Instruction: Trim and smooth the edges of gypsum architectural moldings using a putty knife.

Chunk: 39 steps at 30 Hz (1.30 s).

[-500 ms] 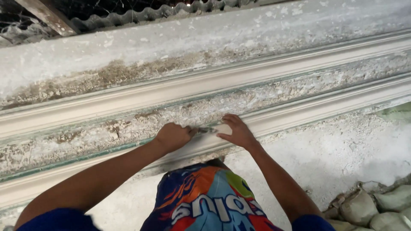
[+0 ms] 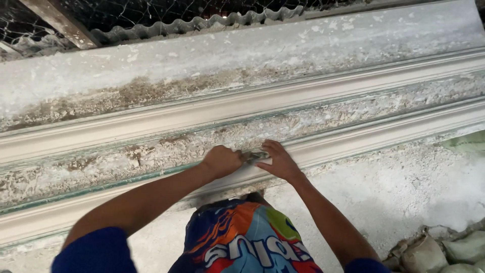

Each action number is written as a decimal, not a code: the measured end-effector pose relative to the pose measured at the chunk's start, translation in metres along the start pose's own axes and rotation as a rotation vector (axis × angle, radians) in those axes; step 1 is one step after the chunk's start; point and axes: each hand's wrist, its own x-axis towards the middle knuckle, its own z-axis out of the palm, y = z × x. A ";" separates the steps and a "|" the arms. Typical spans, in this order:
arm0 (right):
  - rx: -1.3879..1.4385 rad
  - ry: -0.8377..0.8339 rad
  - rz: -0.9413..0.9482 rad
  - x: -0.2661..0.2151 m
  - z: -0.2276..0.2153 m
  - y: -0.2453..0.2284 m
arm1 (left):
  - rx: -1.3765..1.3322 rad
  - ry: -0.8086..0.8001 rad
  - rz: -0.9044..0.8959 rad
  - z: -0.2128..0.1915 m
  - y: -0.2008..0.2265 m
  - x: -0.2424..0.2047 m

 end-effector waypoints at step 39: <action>-0.005 0.003 0.023 -0.010 -0.021 0.034 | -0.008 -0.007 -0.003 -0.021 0.006 0.015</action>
